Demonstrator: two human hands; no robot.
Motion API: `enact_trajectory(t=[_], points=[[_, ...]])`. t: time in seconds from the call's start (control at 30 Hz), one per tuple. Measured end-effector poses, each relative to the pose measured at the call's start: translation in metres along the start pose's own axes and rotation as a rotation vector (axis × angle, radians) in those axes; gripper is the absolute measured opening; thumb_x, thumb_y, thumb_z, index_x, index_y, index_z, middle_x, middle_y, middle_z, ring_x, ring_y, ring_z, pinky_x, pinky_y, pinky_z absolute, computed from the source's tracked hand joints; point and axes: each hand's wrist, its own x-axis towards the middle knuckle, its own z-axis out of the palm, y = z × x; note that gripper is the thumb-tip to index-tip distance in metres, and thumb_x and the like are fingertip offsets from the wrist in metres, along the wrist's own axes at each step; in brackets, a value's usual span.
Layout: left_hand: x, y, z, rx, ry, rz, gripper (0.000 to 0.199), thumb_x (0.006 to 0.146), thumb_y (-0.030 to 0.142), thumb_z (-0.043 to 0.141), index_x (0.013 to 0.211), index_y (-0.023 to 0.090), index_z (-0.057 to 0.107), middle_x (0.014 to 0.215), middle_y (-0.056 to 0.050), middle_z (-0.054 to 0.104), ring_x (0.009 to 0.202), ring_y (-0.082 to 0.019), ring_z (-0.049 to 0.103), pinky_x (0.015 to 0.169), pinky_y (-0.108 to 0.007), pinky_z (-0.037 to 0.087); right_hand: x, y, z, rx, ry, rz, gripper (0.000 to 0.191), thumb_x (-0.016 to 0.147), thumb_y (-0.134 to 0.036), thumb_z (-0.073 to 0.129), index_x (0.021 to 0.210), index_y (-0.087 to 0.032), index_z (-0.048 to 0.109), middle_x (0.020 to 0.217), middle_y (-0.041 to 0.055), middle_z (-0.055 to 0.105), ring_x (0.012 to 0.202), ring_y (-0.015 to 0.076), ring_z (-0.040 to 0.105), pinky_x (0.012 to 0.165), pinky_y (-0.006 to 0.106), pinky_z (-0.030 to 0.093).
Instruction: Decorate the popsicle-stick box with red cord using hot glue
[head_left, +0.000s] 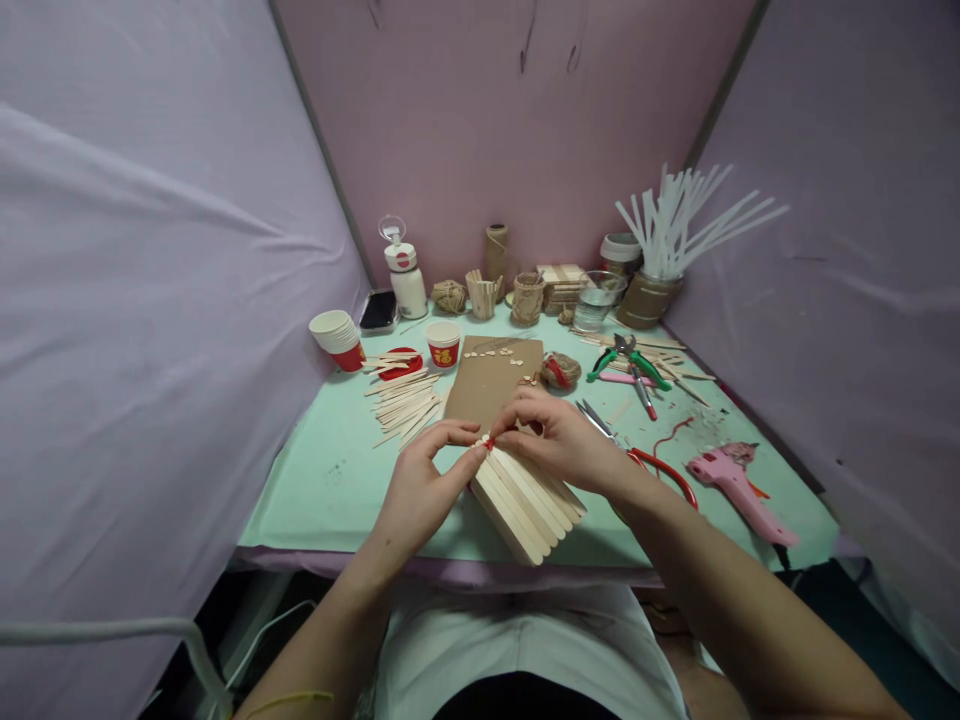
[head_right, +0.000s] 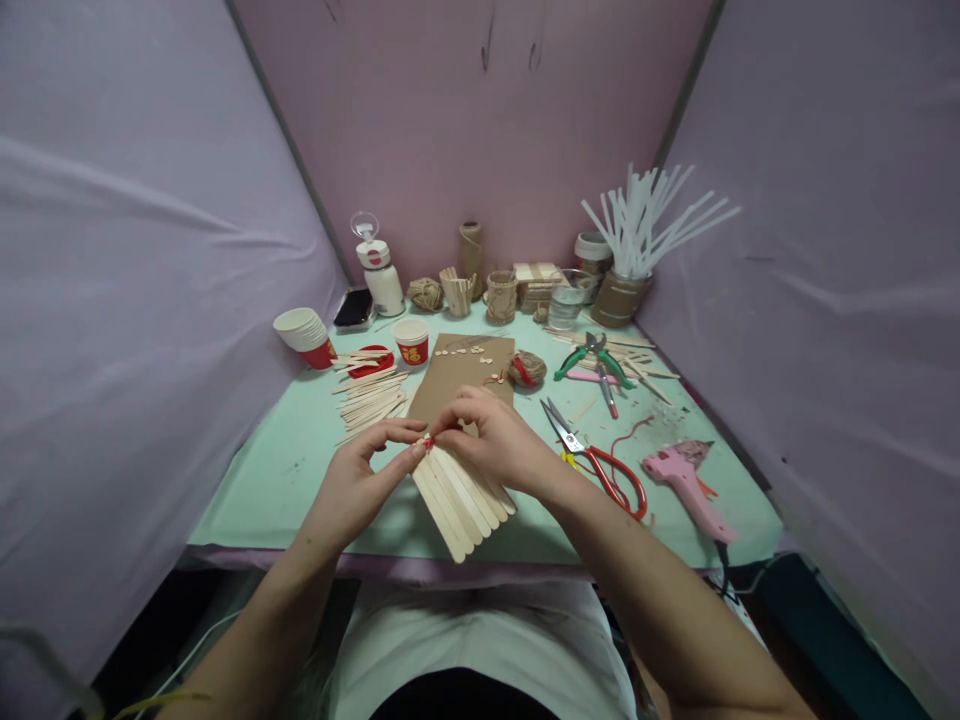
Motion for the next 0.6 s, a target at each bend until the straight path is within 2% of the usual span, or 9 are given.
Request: enact_trajectory(t=[0.2, 0.33, 0.6], points=[[0.0003, 0.0006, -0.0009, -0.016, -0.013, 0.007, 0.015, 0.083, 0.034, 0.065, 0.087, 0.021, 0.071, 0.108, -0.006, 0.072, 0.105, -0.023, 0.065, 0.094, -0.037, 0.047, -0.0023, -0.0020, 0.0012, -0.158, 0.029, -0.157, 0.012, 0.089, -0.014, 0.062, 0.082, -0.020, 0.069, 0.084, 0.0041, 0.062, 0.087, 0.0193, 0.053, 0.077, 0.033, 0.041], [0.0013, 0.0015, -0.0015, -0.013, -0.008, 0.021, 0.015, 0.084, 0.034, 0.064, 0.086, 0.021, 0.072, 0.105, -0.006, 0.073, 0.102, -0.022, 0.065, 0.094, -0.036, 0.047, -0.0049, -0.0012, 0.0026, -0.272, 0.047, -0.284, 0.019, 0.094, -0.018, 0.053, 0.082, -0.019, 0.067, 0.085, 0.0063, 0.060, 0.083, 0.0194, 0.050, 0.073, 0.033, 0.041], [0.0041, 0.0039, -0.0033, 0.035, -0.007, 0.015, 0.012, 0.083, 0.031, 0.064, 0.081, 0.021, 0.070, 0.108, -0.006, 0.072, 0.104, -0.022, 0.064, 0.094, -0.036, 0.047, -0.0043, -0.0014, 0.0022, -0.335, 0.012, -0.334, 0.021, 0.096, -0.021, 0.050, 0.082, -0.018, 0.064, 0.085, 0.0059, 0.060, 0.080, 0.0176, 0.054, 0.069, 0.029, 0.042]])
